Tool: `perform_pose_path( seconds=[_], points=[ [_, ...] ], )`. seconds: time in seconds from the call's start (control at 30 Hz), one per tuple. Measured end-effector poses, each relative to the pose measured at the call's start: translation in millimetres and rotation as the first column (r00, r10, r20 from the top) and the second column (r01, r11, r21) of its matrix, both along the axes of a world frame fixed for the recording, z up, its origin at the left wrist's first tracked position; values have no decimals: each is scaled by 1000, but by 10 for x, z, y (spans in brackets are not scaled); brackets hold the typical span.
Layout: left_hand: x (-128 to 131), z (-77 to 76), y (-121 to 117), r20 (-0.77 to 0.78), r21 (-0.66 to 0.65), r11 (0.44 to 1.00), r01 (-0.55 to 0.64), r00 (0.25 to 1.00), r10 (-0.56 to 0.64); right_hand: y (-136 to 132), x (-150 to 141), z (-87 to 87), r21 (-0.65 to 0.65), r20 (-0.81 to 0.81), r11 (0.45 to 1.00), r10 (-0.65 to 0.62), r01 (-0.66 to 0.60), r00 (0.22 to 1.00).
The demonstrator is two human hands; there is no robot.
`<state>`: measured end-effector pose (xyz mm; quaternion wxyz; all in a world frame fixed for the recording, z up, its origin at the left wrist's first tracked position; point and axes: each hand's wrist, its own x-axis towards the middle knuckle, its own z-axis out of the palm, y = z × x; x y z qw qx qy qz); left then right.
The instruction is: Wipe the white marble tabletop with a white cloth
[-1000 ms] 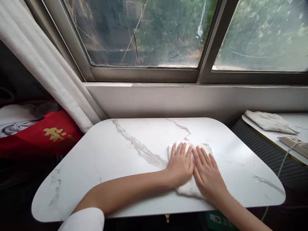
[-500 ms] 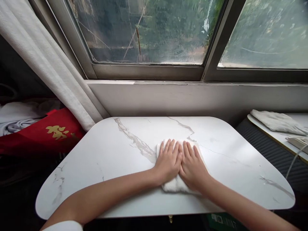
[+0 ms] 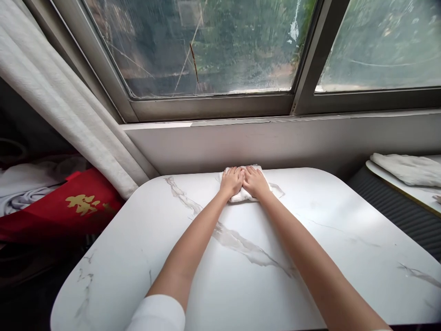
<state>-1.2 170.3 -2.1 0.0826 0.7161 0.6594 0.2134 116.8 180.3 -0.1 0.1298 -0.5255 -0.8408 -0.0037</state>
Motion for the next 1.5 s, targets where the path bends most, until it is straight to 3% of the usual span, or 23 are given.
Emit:
perform_pose_path(
  seconds=[0.2,0.37,0.57,0.7,0.87,0.97,1.07,1.23,1.37,1.5],
  points=[
    [11,1,-2,-12,-19,1000,-18,1000,18,29,3,4,15,-25,1000,10,-10,1000],
    [61,5,-276,-41,-22,999,-49,998,48,-184,65,16,-7,-10,999,49,-49,999],
    [90,-35,-972,-112,14,1000,23,993,-22,-920,174,-9,-3,-15,993,121,-121,993],
    [63,-50,-1514,-120,6,996,94,988,-93,-1461,248,-3,-120,-163,981,133,-154,978],
    [-35,-51,-2205,-166,-11,989,145,975,-145,-2024,336,43,-340,-500,886,113,-315,859],
    [-125,-51,-2548,-189,-24,989,148,971,-150,-2302,330,42,-376,-631,831,95,-411,770],
    [-227,-62,-2721,-189,-20,992,122,974,-123,-2435,251,39,-383,-653,796,126,-469,747],
    [-369,-93,-2527,-162,-57,998,5,987,-14,-2213,-13,25,-266,-539,850,259,-454,801],
    [-467,-77,-2049,-156,-36,993,-113,982,106,-1743,-298,-15,-119,-328,921,316,-371,890],
    [-618,-30,-1448,-156,-30,987,-156,976,150,-1196,-585,-33,-22,-181,964,258,-267,949]
  ],
)
